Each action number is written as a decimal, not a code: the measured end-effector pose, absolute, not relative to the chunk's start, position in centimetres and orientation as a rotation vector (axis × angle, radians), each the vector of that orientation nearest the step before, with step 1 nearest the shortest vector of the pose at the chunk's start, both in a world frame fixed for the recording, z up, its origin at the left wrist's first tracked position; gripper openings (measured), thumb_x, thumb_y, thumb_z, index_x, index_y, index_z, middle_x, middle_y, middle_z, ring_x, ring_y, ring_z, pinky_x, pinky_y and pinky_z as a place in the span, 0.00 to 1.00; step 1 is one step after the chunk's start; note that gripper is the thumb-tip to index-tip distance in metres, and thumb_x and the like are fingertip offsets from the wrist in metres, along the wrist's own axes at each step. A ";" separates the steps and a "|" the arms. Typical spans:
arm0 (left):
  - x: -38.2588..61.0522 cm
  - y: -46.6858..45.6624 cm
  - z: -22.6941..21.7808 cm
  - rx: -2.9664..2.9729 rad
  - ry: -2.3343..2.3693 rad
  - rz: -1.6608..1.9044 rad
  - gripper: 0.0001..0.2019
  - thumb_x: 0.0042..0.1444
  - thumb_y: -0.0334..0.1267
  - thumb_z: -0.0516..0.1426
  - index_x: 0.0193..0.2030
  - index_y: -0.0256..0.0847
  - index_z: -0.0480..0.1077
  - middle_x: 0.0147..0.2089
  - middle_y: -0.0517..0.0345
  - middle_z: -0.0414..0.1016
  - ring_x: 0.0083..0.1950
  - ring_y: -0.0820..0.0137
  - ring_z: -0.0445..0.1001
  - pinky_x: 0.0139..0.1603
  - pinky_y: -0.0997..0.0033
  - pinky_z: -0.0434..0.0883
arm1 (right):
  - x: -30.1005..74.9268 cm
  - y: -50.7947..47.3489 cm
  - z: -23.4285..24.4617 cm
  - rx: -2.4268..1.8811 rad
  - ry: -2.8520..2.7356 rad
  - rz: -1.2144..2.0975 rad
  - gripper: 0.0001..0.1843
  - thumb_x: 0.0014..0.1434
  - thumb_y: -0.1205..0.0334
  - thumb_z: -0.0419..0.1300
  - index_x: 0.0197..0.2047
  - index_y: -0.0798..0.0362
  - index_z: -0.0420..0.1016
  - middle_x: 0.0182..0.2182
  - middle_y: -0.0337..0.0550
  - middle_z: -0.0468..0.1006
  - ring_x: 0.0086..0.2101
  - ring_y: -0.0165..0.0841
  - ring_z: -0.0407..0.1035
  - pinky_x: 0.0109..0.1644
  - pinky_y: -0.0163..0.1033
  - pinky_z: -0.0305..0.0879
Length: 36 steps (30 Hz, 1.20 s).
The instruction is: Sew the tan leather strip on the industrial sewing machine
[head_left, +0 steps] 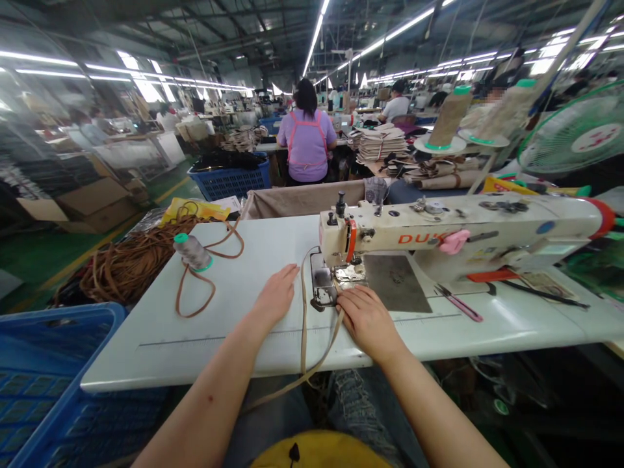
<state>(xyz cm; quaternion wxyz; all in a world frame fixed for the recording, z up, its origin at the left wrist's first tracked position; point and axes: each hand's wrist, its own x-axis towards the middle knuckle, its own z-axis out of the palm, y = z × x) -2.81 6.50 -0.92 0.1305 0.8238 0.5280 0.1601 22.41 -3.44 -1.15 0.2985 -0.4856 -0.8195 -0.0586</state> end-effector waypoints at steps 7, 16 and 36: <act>-6.9 2.4 -1.8 2.537 1.671 0.350 0.24 0.70 0.41 0.48 0.68 0.37 0.70 0.71 0.41 0.72 0.72 0.56 0.70 0.74 0.53 0.66 | 22.3 -3.4 -1.2 -1.284 -2.159 -0.159 0.10 0.72 0.65 0.58 0.51 0.52 0.80 0.49 0.49 0.84 0.51 0.41 0.76 0.67 0.54 0.66; -12.5 -3.8 0.6 2.423 2.243 -0.184 0.16 0.69 0.43 0.50 0.48 0.36 0.77 0.52 0.35 0.80 0.57 0.43 0.78 0.56 0.43 0.75 | 22.2 -3.3 -1.2 -1.279 -2.140 -0.143 0.10 0.71 0.64 0.58 0.50 0.52 0.80 0.48 0.50 0.84 0.51 0.42 0.76 0.67 0.55 0.67; -3.2 -0.6 -0.5 2.098 1.922 0.632 0.12 0.57 0.41 0.64 0.46 0.41 0.75 0.59 0.46 0.74 0.64 0.47 0.68 0.67 0.47 0.66 | 32.5 -6.2 1.9 -1.839 -1.480 -0.508 0.13 0.61 0.66 0.56 0.44 0.50 0.81 0.41 0.49 0.82 0.44 0.45 0.75 0.51 0.49 0.66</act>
